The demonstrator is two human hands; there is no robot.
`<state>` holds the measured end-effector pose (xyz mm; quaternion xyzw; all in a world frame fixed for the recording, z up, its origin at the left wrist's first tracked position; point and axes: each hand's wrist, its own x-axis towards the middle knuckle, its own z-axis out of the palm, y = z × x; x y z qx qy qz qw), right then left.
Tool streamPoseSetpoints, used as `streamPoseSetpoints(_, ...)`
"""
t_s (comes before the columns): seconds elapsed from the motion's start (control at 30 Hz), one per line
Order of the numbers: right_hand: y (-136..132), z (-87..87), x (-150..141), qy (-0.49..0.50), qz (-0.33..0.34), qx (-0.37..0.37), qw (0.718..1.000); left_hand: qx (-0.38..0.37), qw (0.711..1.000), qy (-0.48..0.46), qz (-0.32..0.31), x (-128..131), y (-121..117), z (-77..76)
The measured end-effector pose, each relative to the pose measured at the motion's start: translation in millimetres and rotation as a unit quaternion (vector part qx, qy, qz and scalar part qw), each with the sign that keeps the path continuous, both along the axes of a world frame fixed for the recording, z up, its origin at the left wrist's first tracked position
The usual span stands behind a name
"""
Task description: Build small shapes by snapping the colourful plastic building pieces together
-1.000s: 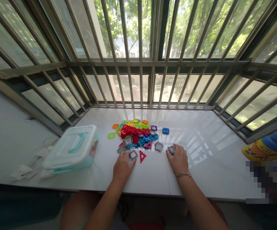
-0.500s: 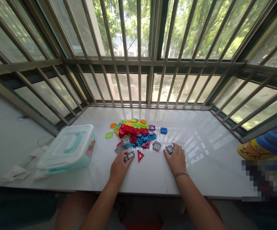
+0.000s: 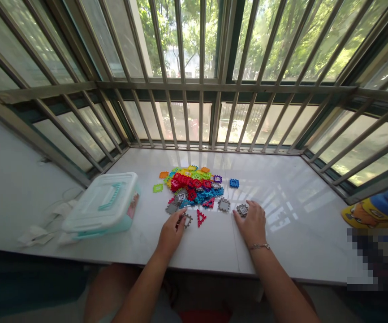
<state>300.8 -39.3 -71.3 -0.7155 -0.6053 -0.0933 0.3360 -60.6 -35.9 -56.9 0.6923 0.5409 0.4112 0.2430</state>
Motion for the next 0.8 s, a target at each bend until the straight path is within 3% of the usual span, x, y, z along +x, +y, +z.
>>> streamPoseSetpoints(0.2, -4, 11.3, -7, -0.01, 0.052, 0.019, 0.998, -0.002, 1.0, 0.001, 0.013, 2, -2, -1.5)
streamPoseSetpoints(0.4, -11, 21.7, -28, -0.006, 0.155, 0.006, 0.988, -0.025, 0.999, -0.011, 0.02, 4, -5, 2.7)
streamPoseSetpoints(0.63, -33, 22.6, -103, 0.054, 0.326, -0.021, 0.944, -0.056, 0.998, -0.033, -0.002, 3, -6, 8.9)
streamPoseSetpoints(0.8, -39, 19.4, -157, 0.099, 0.338, -0.039, 0.935, -0.069, 0.997, -0.044, -0.007, 3, -6, 9.4)
